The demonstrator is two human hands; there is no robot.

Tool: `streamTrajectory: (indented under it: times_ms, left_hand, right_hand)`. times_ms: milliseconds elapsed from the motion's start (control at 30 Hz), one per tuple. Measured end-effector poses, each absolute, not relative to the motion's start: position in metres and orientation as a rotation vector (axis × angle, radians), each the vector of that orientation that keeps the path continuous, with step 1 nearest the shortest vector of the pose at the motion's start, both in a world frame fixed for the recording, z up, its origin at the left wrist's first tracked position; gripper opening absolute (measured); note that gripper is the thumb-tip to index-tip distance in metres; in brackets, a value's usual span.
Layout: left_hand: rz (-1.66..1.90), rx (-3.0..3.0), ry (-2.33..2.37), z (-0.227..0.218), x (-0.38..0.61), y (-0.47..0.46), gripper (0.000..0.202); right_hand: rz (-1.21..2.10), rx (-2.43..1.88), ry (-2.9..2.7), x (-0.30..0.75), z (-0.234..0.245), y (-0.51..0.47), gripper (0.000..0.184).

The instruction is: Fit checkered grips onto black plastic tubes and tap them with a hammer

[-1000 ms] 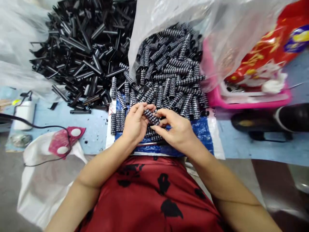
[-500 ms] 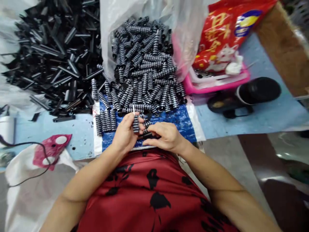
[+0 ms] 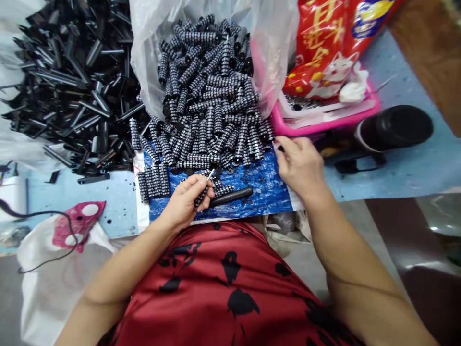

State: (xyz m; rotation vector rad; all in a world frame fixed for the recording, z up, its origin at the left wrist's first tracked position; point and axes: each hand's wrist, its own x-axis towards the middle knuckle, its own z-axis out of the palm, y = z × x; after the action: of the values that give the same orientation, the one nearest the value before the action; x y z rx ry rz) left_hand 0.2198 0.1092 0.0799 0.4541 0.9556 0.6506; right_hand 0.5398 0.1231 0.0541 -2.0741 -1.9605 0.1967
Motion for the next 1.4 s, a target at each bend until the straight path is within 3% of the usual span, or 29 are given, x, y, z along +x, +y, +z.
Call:
streamTrajectory:
  times_ms: [67, 133, 200, 333, 633, 800, 867, 1000, 1067, 1167, 1267, 1400]
  left_hand:
    - [0.631, 0.537, 0.934, 0.079, 0.222, 0.106, 0.046]
    - [0.609, 0.638, 0.888, 0.078, 0.227, 0.104, 0.044]
    - [0.597, 0.740, 0.828, 0.079, 0.234, 0.102, 0.041]
    - [0.598, 0.836, 0.754, 0.082, 0.242, 0.102, 0.036]
    - [0.605, 0.839, 0.835, 0.076, 0.235, 0.095, 0.040]
    - [0.677, 0.723, 0.832, 0.070, 0.238, 0.089, 0.046]
    - [0.725, 0.708, 0.847, 0.069, 0.239, 0.089, 0.057]
    - [0.731, 0.664, 0.905, 0.072, 0.240, 0.092, 0.046]
    - [0.707, 0.604, 0.924, 0.074, 0.241, 0.094, 0.047]
    - [0.669, 0.577, 0.909, 0.076, 0.243, 0.095, 0.046]
    - [0.676, 0.608, 0.905, 0.075, 0.242, 0.094, 0.042]
    - [0.622, 0.634, 0.837, 0.075, 0.244, 0.094, 0.041]
  right_hand:
    - [0.400, -1.884, -1.708, 0.520, 0.063, 0.111, 0.036]
    - [0.959, -1.651, -1.258, 0.490, 0.072, 0.099, 0.035]
    - [1.475, -1.433, -0.734, 0.457, 0.078, 0.091, 0.046]
    - [1.753, -1.186, -0.239, 0.418, 0.081, 0.084, 0.059]
    - [1.821, -1.129, -0.308, 0.416, 0.071, 0.079, 0.054]
    - [1.691, -1.258, -0.878, 0.425, 0.068, 0.074, 0.045]
    - [1.471, -1.372, -1.253, 0.440, 0.071, 0.075, 0.043]
    - [0.341, -1.884, -1.795, 0.488, 0.067, 0.097, 0.036]
    - [0.078, -2.020, -1.967, 0.512, 0.057, 0.114, 0.037]
    - [0.060, -2.098, -2.163, 0.535, 0.043, 0.129, 0.030]
    - [0.169, -2.053, -2.013, 0.535, 0.042, 0.124, 0.025]
    - [0.825, -1.753, -1.428, 0.502, 0.061, 0.100, 0.030]
